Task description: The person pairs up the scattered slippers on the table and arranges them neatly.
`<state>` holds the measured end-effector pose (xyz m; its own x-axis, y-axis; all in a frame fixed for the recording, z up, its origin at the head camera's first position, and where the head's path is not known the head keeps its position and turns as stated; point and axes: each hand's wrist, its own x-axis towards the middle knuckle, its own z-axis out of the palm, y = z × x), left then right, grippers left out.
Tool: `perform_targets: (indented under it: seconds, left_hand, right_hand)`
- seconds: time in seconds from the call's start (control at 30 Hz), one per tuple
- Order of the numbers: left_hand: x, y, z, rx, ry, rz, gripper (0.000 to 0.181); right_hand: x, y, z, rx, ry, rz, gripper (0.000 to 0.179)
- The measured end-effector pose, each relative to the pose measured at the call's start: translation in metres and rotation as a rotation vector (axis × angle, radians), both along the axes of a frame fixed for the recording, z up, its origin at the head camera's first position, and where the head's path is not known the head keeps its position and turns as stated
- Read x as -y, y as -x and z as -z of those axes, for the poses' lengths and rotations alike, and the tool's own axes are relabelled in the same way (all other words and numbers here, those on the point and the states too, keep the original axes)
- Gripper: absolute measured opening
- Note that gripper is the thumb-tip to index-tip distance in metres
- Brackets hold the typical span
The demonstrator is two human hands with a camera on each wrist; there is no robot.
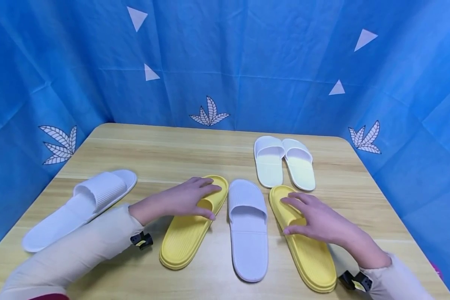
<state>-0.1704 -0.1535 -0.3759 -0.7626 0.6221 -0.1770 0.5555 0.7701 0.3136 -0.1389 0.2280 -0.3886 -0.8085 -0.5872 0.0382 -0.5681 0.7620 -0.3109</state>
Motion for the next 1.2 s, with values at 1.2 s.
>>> perform_targets:
  seconds: [1.2]
  left_hand:
    - [0.000,-0.007,0.003,-0.139,0.125,-0.005,0.088]
  right_hand:
    - [0.011,-0.010,-0.003,0.033,-0.095,0.133,0.092]
